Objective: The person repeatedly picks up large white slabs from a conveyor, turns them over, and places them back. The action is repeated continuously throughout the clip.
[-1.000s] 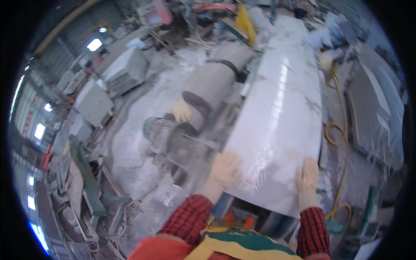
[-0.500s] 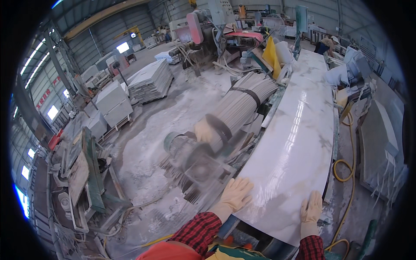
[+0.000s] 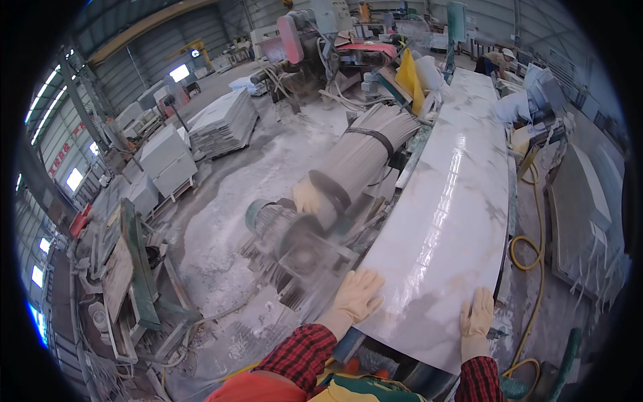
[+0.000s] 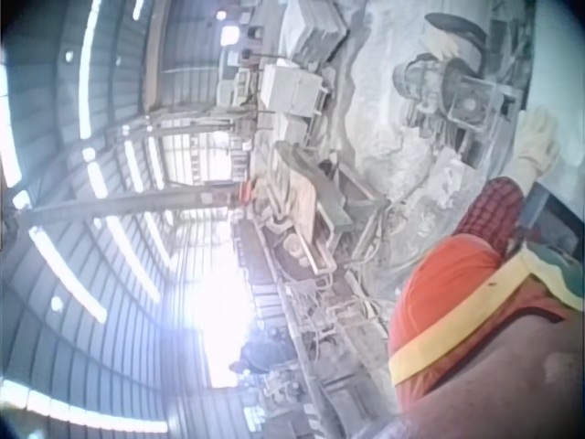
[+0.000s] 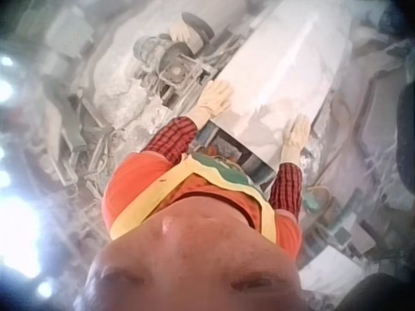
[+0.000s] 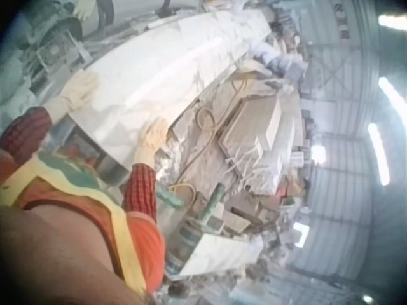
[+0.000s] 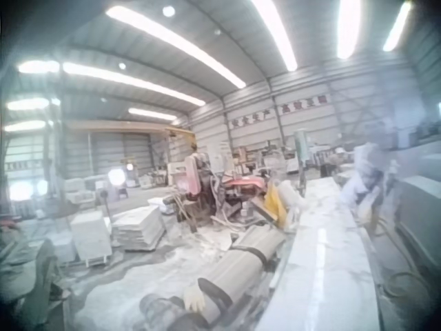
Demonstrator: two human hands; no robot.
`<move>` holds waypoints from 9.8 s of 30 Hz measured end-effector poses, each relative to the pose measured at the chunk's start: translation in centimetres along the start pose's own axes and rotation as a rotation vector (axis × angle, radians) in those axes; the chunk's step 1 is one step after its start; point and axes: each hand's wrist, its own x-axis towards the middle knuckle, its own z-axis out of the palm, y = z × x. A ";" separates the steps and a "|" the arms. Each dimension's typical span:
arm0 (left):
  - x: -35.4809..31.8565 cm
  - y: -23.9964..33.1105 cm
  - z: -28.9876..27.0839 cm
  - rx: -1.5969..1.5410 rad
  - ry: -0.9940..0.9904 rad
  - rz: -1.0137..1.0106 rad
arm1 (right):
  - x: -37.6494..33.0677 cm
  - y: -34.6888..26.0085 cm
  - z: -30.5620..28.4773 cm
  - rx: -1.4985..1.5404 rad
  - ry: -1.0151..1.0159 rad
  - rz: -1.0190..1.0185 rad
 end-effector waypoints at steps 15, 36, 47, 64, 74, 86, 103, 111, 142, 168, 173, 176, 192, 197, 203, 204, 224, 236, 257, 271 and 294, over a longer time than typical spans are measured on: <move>-0.5 0.1 -0.6 -0.074 -0.155 -0.052 | -0.7 -0.5 -0.4 0.020 0.012 0.002; -1.4 0.3 -1.7 -0.102 -0.156 -0.047 | -1.5 -1.2 -1.1 0.035 0.094 -0.065; -1.8 0.6 -2.1 -0.048 0.072 0.064 | -2.2 -1.4 -1.3 0.063 0.052 -0.033; -2.8 0.6 -2.2 -0.044 0.095 0.073 | -3.2 -1.3 -1.1 0.061 0.125 -0.102; -3.7 0.5 -2.2 -0.108 -0.170 -0.068 | -3.8 -1.7 -1.4 0.062 0.117 -0.092; -4.5 0.5 -2.2 -0.107 -0.162 -0.071 | -4.3 -2.4 -1.8 0.079 0.092 -0.038; -5.5 0.8 -2.7 -0.114 -0.181 -0.087 | -5.4 -2.2 -1.6 0.080 0.099 -0.067; -5.9 1.0 -3.1 -0.123 -0.197 -0.088 | -5.6 -2.9 -2.5 0.087 0.088 -0.059; -7.6 1.3 -4.0 -0.125 -0.231 -0.099 | -7.5 -3.4 -2.5 0.092 0.157 -0.091; -8.7 1.7 -3.8 0.005 0.092 0.087 | -10.4 -6.4 -5.3 0.054 0.059 0.039; -10.0 0.7 -2.5 -0.086 -0.161 -0.058 | -14.0 -8.0 -7.8 0.080 -0.010 0.020; -10.9 0.0 -1.2 -0.079 -0.050 0.005 | -16.5 -9.3 -9.9 0.120 -0.039 0.014; -4.0 0.1 0.8 0.018 -0.114 0.157 | -12.1 -7.2 -8.8 0.164 -0.147 -0.042; -3.1 1.3 0.0 -0.017 -0.171 0.052 | -2.5 -4.1 -4.5 0.108 -0.105 0.067; -4.2 0.5 0.7 0.019 -0.155 0.066 | 5.1 -1.0 -1.9 0.126 -0.167 0.164; -4.5 0.3 0.8 0.034 -0.162 0.060 | 5.2 -1.0 -1.7 0.118 -0.171 0.168; -5.5 -0.8 -1.5 -0.111 -0.225 0.121 | -18.1 -12.7 -9.5 -0.003 -0.184 0.412; -12.8 -4.6 -2.5 -0.343 -0.079 0.423 | -27.6 -19.8 -13.7 -0.124 -0.038 0.492; -6.4 -6.3 1.5 -0.245 0.038 0.518 | -32.1 -22.9 -17.4 0.387 -0.004 1.100; -18.0 -3.8 -6.2 -0.327 -0.332 0.327 | -34.2 -20.2 -6.4 1.135 -0.198 1.344; 13.8 -5.5 1.9 -0.237 0.052 0.630 | -33.0 -22.0 -6.1 0.608 -0.534 1.247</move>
